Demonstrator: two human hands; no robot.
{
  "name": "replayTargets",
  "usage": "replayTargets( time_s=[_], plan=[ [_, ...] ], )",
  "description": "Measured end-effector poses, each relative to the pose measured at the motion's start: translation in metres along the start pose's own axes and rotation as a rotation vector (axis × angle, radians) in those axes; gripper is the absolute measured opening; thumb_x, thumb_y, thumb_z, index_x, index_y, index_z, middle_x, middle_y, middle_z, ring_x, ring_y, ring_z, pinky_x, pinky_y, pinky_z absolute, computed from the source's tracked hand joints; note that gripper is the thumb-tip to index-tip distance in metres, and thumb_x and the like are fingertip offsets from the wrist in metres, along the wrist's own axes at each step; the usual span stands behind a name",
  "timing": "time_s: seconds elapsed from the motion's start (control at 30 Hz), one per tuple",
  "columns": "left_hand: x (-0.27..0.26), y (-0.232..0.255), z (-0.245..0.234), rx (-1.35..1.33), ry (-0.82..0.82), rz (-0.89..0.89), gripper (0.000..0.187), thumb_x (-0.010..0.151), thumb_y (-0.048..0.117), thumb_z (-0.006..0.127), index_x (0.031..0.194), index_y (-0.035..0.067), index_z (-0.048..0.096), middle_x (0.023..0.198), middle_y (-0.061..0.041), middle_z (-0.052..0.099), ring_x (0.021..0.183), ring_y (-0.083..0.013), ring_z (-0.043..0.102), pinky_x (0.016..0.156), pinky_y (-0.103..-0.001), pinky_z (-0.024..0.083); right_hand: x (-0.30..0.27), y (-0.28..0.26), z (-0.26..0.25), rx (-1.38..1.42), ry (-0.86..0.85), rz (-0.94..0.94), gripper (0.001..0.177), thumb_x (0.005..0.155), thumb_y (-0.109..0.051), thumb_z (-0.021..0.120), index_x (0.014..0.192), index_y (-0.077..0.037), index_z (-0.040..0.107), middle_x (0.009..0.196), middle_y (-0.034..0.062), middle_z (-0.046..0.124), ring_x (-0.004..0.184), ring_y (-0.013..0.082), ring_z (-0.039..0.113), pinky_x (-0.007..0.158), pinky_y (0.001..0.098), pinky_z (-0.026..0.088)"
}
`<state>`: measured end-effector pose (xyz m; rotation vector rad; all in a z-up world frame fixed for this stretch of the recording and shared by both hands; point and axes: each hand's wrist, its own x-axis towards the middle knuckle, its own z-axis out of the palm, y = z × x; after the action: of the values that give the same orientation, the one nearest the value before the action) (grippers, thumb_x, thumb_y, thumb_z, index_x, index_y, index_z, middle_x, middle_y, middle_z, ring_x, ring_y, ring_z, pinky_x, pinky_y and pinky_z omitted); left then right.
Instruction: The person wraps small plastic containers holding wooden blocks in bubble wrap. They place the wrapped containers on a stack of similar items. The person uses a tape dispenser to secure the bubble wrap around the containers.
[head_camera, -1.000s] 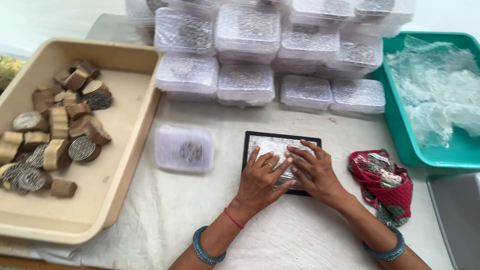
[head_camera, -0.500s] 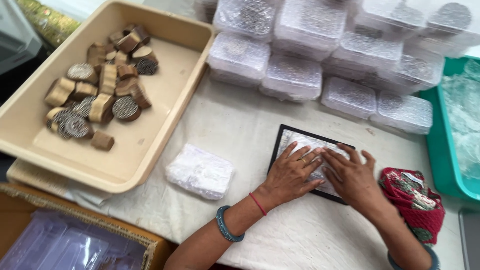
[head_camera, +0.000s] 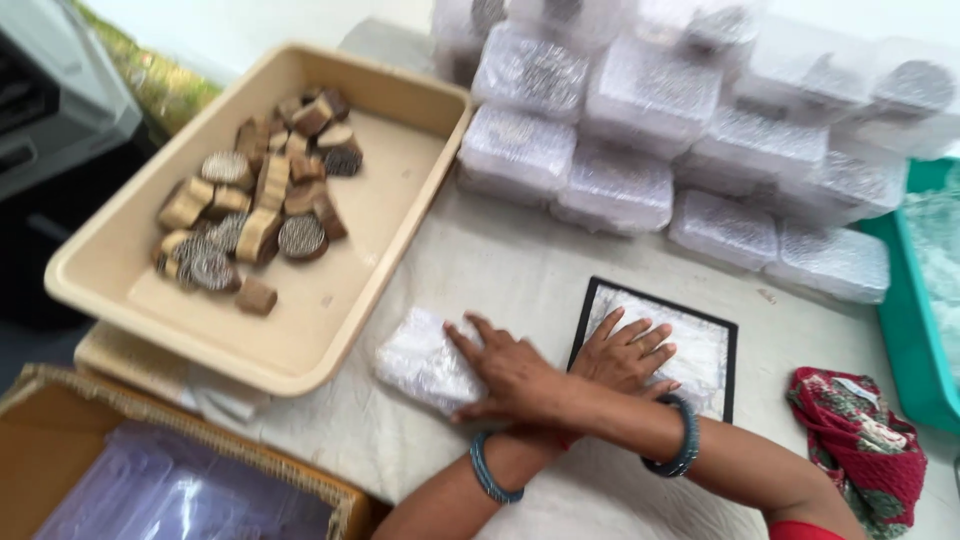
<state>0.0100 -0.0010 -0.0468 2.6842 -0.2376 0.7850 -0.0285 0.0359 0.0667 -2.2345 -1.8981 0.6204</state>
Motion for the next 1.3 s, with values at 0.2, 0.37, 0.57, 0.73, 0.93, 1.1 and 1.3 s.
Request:
replayTargets(
  time_s=[0.2,0.37,0.57,0.73,0.93,1.1,1.3],
  plan=[
    [-0.007,0.000,-0.007,-0.074,0.034,-0.004,0.047,0.106,0.047,0.058,0.139,0.015,0.066,0.156,-0.007,0.059,0.151,-0.0256,0.050,0.135,-0.053,0.022,0.002,0.023,-0.023,0.357,-0.011,0.020,0.099,0.082,-0.050,0.076,0.155,-0.003,0.030,0.145,0.0265,0.042,0.125,0.0448,0.057,0.108,0.0431,0.049],
    [-0.004,0.004,-0.013,-0.071,0.082,-0.002,0.051,0.103,0.038,0.053,0.148,0.014,0.057,0.154,-0.012,0.057,0.144,-0.0321,0.050,0.126,-0.059,0.023,-0.005,0.096,-0.013,1.002,0.001,0.028,0.075,0.096,-0.051,0.051,0.153,-0.004,0.038,0.153,0.0219,0.044,0.128,0.0375,0.059,0.096,0.0449,0.060],
    [-0.008,0.000,0.005,-0.158,0.050,-0.035,0.045,0.111,0.035,0.048,0.150,0.014,0.056,0.160,-0.012,0.053,0.147,-0.0334,0.050,0.130,-0.058,0.027,0.005,0.077,-0.041,0.084,0.263,0.231,0.061,0.106,-0.045,0.056,0.154,-0.009,0.046,0.137,0.0225,0.060,0.126,0.0358,0.062,0.109,0.0458,0.050],
    [-0.009,0.002,-0.012,-0.059,0.124,0.066,0.047,0.104,0.038,0.052,0.144,0.014,0.058,0.158,-0.012,0.053,0.147,-0.0326,0.049,0.129,-0.059,0.022,0.005,0.064,-0.028,-0.220,0.222,-0.159,0.100,0.072,-0.049,0.087,0.152,-0.012,0.039,0.158,0.0249,0.030,0.141,0.0437,0.037,0.102,0.0575,0.041],
    [-0.006,0.002,-0.012,-0.076,0.076,0.003,0.044,0.107,0.037,0.052,0.146,0.018,0.058,0.158,-0.009,0.056,0.147,-0.0278,0.050,0.131,-0.056,0.024,0.035,0.089,-0.013,-0.250,0.162,-0.046,0.117,0.065,-0.049,0.094,0.157,-0.014,0.031,0.160,0.0285,0.021,0.145,0.0496,0.027,0.103,0.0604,0.040],
    [0.002,0.007,-0.027,-0.143,0.002,-0.095,0.062,0.097,0.037,0.066,0.149,0.004,0.056,0.144,-0.018,0.059,0.137,-0.0340,0.052,0.123,-0.052,0.031,0.038,0.109,-0.018,-0.023,0.206,-0.101,0.113,0.068,-0.047,0.086,0.160,-0.010,0.032,0.152,0.0308,0.038,0.138,0.0460,0.042,0.113,0.0535,0.046],
    [0.001,0.012,-0.033,-0.113,0.096,-0.037,0.041,0.094,0.035,0.068,0.128,0.012,0.070,0.147,-0.006,0.062,0.140,-0.0252,0.053,0.128,-0.050,0.030,0.028,0.119,-0.119,-0.043,0.402,-0.145,0.109,0.077,-0.058,0.079,0.163,-0.014,0.029,0.151,0.0310,0.033,0.139,0.0467,0.041,0.116,0.0569,0.041]
  ],
)
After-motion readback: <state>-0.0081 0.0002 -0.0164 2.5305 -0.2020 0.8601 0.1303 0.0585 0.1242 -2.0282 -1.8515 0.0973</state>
